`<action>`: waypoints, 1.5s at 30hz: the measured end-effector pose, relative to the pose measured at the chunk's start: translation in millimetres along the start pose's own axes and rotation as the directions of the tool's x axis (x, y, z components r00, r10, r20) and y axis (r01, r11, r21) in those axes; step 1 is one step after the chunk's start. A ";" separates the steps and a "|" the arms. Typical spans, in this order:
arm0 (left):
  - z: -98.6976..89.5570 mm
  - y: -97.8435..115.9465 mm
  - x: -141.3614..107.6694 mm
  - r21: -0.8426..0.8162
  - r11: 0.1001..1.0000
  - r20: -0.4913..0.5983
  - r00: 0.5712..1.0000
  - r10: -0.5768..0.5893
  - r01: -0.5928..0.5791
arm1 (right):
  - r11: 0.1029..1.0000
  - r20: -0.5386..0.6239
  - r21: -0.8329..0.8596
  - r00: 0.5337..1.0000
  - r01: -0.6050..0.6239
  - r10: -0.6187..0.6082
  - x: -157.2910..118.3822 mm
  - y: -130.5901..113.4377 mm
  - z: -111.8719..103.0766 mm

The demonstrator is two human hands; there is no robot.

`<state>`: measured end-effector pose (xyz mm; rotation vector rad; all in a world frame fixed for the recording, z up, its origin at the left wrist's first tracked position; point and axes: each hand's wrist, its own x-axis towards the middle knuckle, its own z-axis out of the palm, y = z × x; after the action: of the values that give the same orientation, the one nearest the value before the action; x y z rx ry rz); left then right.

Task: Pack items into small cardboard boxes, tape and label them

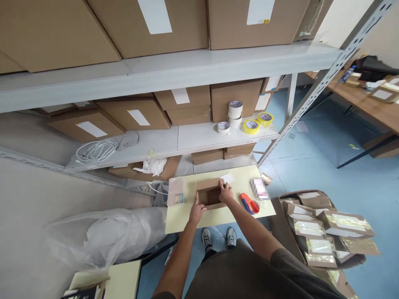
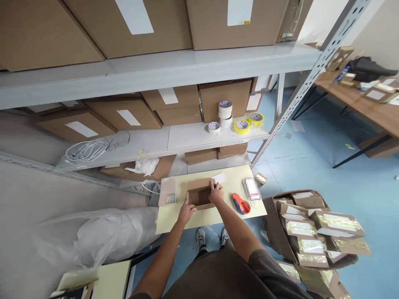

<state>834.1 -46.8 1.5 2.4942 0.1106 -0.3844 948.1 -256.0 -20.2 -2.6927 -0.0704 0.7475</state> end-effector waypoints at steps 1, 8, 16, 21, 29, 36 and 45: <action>1.2 1.1 0.1 0.010 0.999 0.009 0.999 -0.039 0.039 | 1.000 0.010 0.002 1.000 -0.017 0.017 4.1 1.0 0.5; 1.8 10.0 5.1 0.025 0.986 0.039 0.985 -0.165 0.164 | 0.992 -0.018 0.103 0.997 -0.069 0.071 13.8 2.4 2.4; 3.8 0.1 -0.9 -0.076 0.996 0.003 0.999 -0.045 0.045 | 0.998 -0.115 0.056 0.993 -0.016 0.022 -8.4 6.2 3.5; 5.3 -12.3 -3.0 -0.146 0.987 -0.099 0.994 0.047 -0.061 | 0.985 -0.311 0.115 0.946 0.130 -0.089 -38.7 -7.8 20.0; -19.9 -69.8 6.2 -0.259 0.956 -0.246 0.967 0.071 -0.136 | 0.851 -0.286 0.151 0.846 0.503 -0.450 -34.2 -117.8 34.3; -45.6 -178.3 36.3 -0.391 0.909 -0.266 0.927 -0.264 0.147 | 0.935 -0.017 0.218 0.959 0.279 -0.282 21.2 -214.4 109.2; -66.5 -285.2 62.9 -0.549 0.748 0.011 0.898 -0.440 0.373 | 0.961 0.055 0.276 0.997 0.030 -0.046 57.1 -250.8 182.7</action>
<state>863.2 223.2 -125.0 1.9065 0.7276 -0.3209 915.2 44.8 -109.5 -2.3987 -0.0302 0.7666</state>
